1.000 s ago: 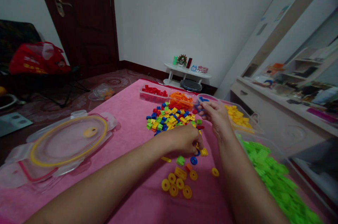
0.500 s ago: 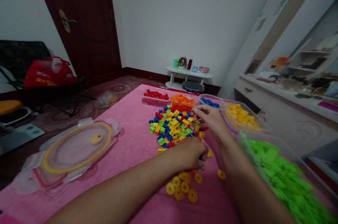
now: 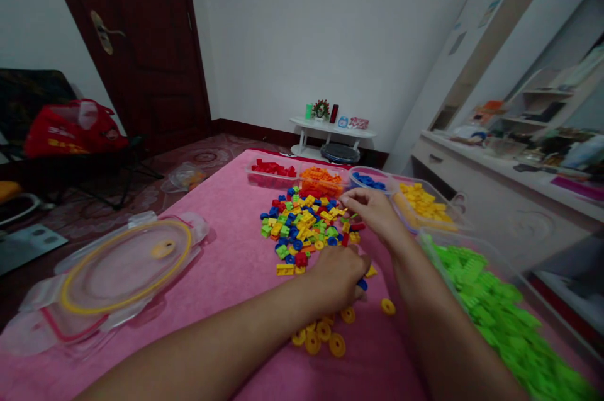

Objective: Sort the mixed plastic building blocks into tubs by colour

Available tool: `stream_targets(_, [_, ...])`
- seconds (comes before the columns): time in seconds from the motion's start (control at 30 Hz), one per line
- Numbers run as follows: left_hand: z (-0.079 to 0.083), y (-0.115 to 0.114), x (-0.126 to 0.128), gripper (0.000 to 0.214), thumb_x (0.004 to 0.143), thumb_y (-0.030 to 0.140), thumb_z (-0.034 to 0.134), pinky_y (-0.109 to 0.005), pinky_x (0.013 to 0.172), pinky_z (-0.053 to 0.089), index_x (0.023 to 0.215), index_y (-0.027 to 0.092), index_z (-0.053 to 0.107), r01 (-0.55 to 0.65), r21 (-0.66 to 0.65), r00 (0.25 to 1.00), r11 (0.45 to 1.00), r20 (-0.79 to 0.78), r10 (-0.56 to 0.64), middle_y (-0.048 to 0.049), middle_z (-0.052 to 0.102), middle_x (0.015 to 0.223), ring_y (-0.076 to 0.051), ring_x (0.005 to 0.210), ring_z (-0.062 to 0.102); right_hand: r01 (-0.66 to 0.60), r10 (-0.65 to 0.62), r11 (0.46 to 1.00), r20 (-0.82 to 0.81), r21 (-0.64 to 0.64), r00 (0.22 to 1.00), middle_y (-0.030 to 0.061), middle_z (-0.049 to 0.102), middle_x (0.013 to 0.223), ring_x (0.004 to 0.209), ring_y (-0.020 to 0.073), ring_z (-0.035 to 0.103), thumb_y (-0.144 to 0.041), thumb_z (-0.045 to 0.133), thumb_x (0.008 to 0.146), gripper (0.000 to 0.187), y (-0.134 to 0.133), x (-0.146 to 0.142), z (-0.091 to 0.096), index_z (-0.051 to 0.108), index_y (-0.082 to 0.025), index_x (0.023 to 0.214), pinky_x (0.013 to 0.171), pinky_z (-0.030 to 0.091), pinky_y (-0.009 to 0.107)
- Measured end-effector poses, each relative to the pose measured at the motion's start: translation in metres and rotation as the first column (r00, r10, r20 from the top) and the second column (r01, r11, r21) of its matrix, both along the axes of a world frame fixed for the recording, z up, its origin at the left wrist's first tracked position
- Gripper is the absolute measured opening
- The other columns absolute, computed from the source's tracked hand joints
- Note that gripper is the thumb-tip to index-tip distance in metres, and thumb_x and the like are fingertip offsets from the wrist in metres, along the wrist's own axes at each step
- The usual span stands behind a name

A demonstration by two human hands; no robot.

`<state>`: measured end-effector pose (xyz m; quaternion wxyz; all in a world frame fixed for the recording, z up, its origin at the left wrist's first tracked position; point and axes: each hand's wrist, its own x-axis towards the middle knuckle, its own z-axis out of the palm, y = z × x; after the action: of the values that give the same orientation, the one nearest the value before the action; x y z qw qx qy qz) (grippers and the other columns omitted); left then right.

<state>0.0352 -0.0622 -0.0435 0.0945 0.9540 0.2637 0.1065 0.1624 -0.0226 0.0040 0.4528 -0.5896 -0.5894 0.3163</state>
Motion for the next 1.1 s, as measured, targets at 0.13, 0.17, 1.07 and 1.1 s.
stream_targets(0.13, [-0.003,-0.006,0.006,0.023,0.075,0.025,0.055,-0.031,0.061,0.047,0.089,0.015,0.069,-0.012,-0.021,1.0,1.0,-0.008,0.012,-0.0116,0.067,0.087,-0.024,0.076,0.063,-0.042,0.042,0.999,-0.009,0.007,0.999,0.0011,0.063,0.062,0.052,0.0124,0.06,-0.033,0.062,0.068,0.018,0.001,-0.003,-0.001,0.061,-0.014,0.071,0.043,0.044,0.02])
stream_targets(0.17, [-0.002,-0.006,0.006,0.023,0.074,0.022,0.054,-0.03,0.061,0.046,0.089,0.015,0.069,-0.021,-0.041,1.0,0.999,0.012,0.022,-0.0112,0.068,0.085,-0.024,0.076,0.063,-0.061,0.061,0.998,-0.005,0.001,0.998,0.0011,0.062,0.063,0.051,0.0127,0.06,-0.032,0.062,0.069,0.018,0.002,-0.004,-0.003,0.061,-0.015,0.071,0.043,0.043,0.02])
stream_targets(1.07, [0.022,0.121,-0.095,0.011,0.048,0.021,0.073,-0.019,0.049,0.029,0.048,0.017,0.063,-0.522,-0.371,0.82,0.768,0.03,0.572,0.0021,0.051,0.045,-0.011,0.053,0.047,-0.016,0.288,0.931,0.705,-0.365,0.648,0.002,0.064,0.06,0.056,0.0119,0.057,-0.02,0.056,0.069,0.012,0.005,0.012,-0.022,0.066,-0.018,0.063,0.05,0.032,0.02])
stream_targets(1.1, [0.024,0.118,-0.093,0.013,0.045,0.022,0.075,-0.019,0.049,0.03,0.046,0.019,0.063,-0.55,-0.344,0.807,0.761,0.016,0.59,0.0016,0.052,0.045,-0.012,0.054,0.048,-0.007,0.248,0.946,0.712,-0.323,0.657,0.0025,0.065,0.061,0.056,0.0124,0.057,-0.021,0.056,0.069,0.013,0.006,0.015,-0.023,0.067,-0.018,0.064,0.05,0.033,0.021])
